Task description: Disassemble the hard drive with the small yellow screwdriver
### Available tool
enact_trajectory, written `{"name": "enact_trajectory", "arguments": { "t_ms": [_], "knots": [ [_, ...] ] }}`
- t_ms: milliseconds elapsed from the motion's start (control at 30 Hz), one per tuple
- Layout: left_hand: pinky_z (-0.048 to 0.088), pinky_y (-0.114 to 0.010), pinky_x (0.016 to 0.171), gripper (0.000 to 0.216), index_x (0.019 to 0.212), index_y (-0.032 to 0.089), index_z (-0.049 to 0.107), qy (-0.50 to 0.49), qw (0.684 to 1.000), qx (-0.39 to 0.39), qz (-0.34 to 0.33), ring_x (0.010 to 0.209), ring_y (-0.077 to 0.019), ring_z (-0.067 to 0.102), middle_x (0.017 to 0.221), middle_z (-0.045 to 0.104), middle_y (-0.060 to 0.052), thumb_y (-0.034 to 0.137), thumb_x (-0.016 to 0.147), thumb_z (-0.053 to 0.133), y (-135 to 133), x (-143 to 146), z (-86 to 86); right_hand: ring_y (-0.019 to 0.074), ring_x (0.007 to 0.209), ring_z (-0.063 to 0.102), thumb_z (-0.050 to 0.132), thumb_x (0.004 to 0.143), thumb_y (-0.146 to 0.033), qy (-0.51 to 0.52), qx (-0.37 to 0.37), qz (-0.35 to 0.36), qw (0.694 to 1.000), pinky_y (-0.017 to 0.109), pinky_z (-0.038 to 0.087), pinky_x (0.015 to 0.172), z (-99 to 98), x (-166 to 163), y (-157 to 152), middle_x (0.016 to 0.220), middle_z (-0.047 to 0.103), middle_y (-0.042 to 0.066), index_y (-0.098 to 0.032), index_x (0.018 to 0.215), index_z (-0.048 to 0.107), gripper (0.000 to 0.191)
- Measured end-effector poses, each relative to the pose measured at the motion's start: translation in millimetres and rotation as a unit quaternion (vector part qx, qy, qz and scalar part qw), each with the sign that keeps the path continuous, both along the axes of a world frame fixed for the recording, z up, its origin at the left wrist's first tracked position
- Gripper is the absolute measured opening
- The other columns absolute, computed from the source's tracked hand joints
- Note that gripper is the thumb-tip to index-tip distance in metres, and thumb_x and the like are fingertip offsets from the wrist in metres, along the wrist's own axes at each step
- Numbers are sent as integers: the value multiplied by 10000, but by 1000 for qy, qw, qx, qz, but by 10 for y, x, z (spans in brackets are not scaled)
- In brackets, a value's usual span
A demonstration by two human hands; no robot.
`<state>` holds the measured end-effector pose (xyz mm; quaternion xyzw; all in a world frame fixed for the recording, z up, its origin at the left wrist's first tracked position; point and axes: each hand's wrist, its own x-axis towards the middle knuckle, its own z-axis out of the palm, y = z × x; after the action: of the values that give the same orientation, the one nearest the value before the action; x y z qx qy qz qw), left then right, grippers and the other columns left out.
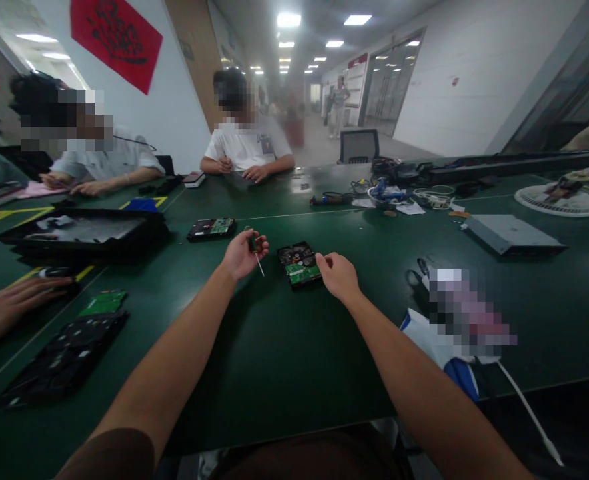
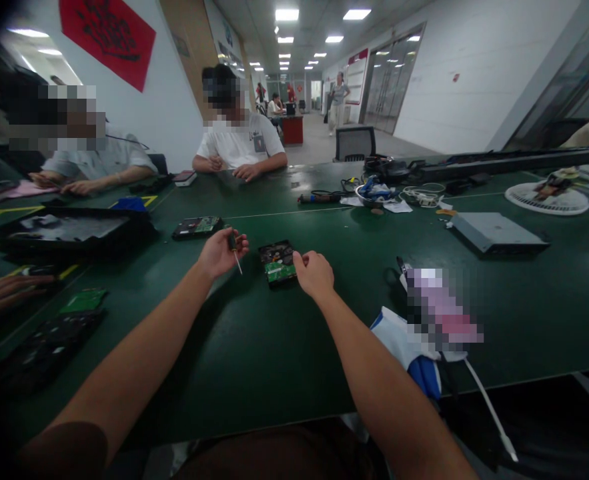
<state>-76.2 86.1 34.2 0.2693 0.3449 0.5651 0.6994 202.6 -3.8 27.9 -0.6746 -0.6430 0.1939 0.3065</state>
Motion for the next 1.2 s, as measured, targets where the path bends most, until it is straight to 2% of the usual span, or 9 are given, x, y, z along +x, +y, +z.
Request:
{"name": "enact_trajectory", "arguments": {
  "t_ms": [133, 200, 333, 500, 667, 800, 933, 1033, 1200],
  "knots": [
    [599, -308, 768, 205, 953, 160, 677, 13, 998, 62, 4, 767, -162, 718, 842, 704, -38, 358, 994, 642, 35, 19, 68, 255, 995, 670, 498, 1015, -633, -5, 18, 20, 1000, 357, 486, 808, -46, -5, -9, 1116, 722, 130, -162, 1155, 714, 537],
    [585, -305, 823, 260, 943, 152, 697, 27, 997, 75, 7, 822, -157, 724, 908, 734, -54, 399, 1003, 643, 32, 85, 15, 264, 1030, 673, 520, 1003, -639, -6, 22, 30, 999, 364, 498, 837, -56, -25, -20, 1153, 717, 134, -163, 1179, 715, 543],
    [520, -272, 971, 289, 889, 157, 716, 41, 998, 45, 19, 1028, -157, 733, 1055, 777, -93, 404, 1015, 635, 11, 232, -172, 283, 1058, 679, 608, 950, -648, -18, 23, 40, 999, 384, 511, 893, -51, -64, -40, 1192, 702, 147, -158, 1228, 702, 572],
    [483, -303, 1044, 399, 823, 154, 693, 57, 996, 50, -50, 1176, -205, 712, 1194, 771, -140, 480, 1030, 593, -15, 272, -206, 290, 1091, 677, 757, 851, -607, -26, 23, 40, 999, 395, 512, 934, -73, -52, -12, 1196, 704, 145, -165, 1218, 701, 578],
    [522, -346, 981, 380, 876, 164, 672, 173, 979, 49, -94, 1109, -229, 735, 1141, 788, -163, 521, 1001, 632, -71, 124, -10, 263, 1090, 687, 758, 867, -542, -3, 28, 33, 999, 364, 507, 936, -141, 4, 67, 1191, 721, 129, -175, 1224, 714, 514],
    [568, -372, 862, 385, 900, 158, 692, 270, 951, 38, -146, 946, -250, 752, 1033, 795, -180, 539, 952, 690, -110, -28, 192, 255, 1090, 682, 721, 904, -477, -5, 45, 30, 999, 358, 501, 934, -162, 16, 97, 1200, 725, 123, -172, 1227, 720, 444],
    [528, -282, 674, 315, 849, 142, 744, 311, 940, 121, -69, 720, -165, 663, 829, 734, -89, 450, 908, 769, -157, -48, 420, 266, 1064, 673, 684, 919, -563, -22, 43, 34, 998, 368, 505, 887, -140, -7, 66, 1208, 706, 136, -160, 1258, 701, 527],
    [503, -250, 649, 196, 958, 156, 770, 288, 936, 198, -29, 698, -132, 629, 819, 698, -35, 304, 850, 839, -246, 58, 588, 274, 1073, 666, 699, 894, -623, -34, 35, 35, 998, 365, 503, 875, -119, -30, 42, 1231, 682, 143, -163, 1289, 681, 607],
    [578, -324, 821, 542, 1324, 220, 639, 257, 920, 295, -5, 823, -172, 710, 910, 708, -25, 158, 821, 830, -424, 345, 709, 274, 1054, 668, 713, 885, -630, -52, 30, 36, 998, 363, 495, 882, -122, -44, 46, 1226, 672, 139, -175, 1300, 667, 618]
  ]
}}
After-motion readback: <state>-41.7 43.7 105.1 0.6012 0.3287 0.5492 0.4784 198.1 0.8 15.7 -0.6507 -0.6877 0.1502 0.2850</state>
